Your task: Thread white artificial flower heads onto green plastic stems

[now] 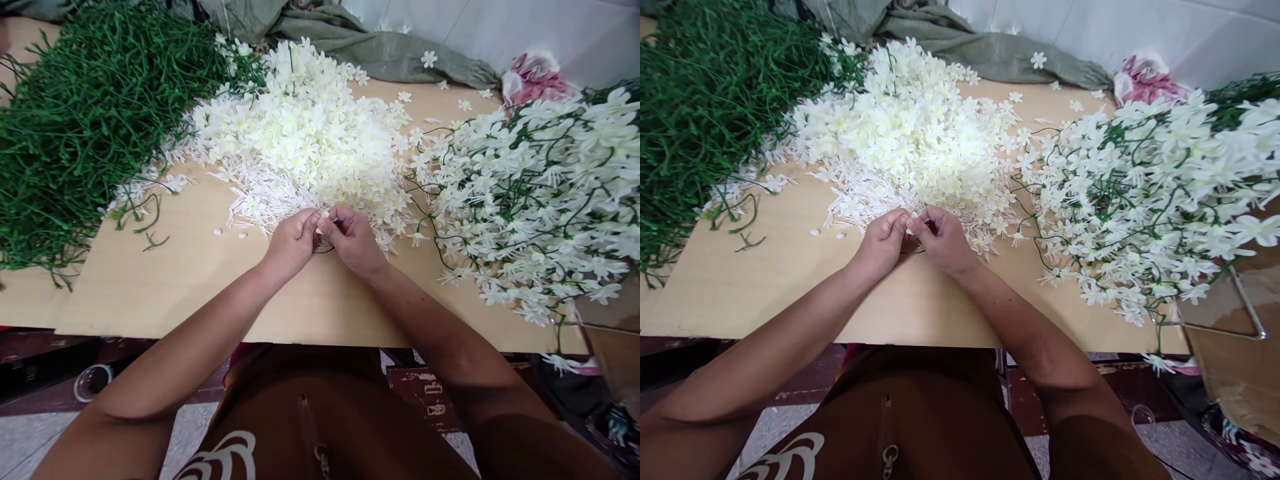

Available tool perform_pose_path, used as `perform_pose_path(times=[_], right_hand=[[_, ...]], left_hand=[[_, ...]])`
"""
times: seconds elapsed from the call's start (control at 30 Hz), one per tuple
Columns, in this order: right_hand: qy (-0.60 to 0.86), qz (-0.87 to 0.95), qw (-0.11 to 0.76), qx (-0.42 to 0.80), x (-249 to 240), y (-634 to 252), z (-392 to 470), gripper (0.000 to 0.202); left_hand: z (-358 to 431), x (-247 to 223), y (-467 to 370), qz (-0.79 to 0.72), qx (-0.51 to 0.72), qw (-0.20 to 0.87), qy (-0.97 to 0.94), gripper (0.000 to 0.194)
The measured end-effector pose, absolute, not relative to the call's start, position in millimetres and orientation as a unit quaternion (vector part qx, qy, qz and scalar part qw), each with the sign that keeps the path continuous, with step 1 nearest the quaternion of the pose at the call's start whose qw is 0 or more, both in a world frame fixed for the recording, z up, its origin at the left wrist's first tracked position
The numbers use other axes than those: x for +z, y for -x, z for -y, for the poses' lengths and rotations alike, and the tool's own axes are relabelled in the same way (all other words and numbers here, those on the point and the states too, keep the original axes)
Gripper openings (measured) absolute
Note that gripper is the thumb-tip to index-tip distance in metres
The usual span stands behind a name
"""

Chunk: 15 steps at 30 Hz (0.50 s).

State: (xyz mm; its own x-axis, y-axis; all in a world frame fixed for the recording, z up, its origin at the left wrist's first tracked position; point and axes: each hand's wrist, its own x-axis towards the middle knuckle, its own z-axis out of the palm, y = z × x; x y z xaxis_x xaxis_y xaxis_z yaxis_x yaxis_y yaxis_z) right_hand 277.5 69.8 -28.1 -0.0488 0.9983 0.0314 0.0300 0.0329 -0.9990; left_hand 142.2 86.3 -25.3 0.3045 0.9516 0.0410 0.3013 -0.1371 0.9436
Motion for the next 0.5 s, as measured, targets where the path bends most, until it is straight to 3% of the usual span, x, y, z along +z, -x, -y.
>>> perform_pose_path(times=[0.2,0.5], right_hand=[[0.435,0.505,0.483,0.568,-24.1,-281.9,-70.5,0.049],[0.409,0.487,0.479,0.604,-18.5,-285.7,-69.1,0.044]], left_hand=[[-90.0,-20.2,-141.1,-0.414,0.373,0.529,-0.640,0.047],[-91.3,-16.4,-139.6,-0.412,0.370,0.560,-0.616,0.049]])
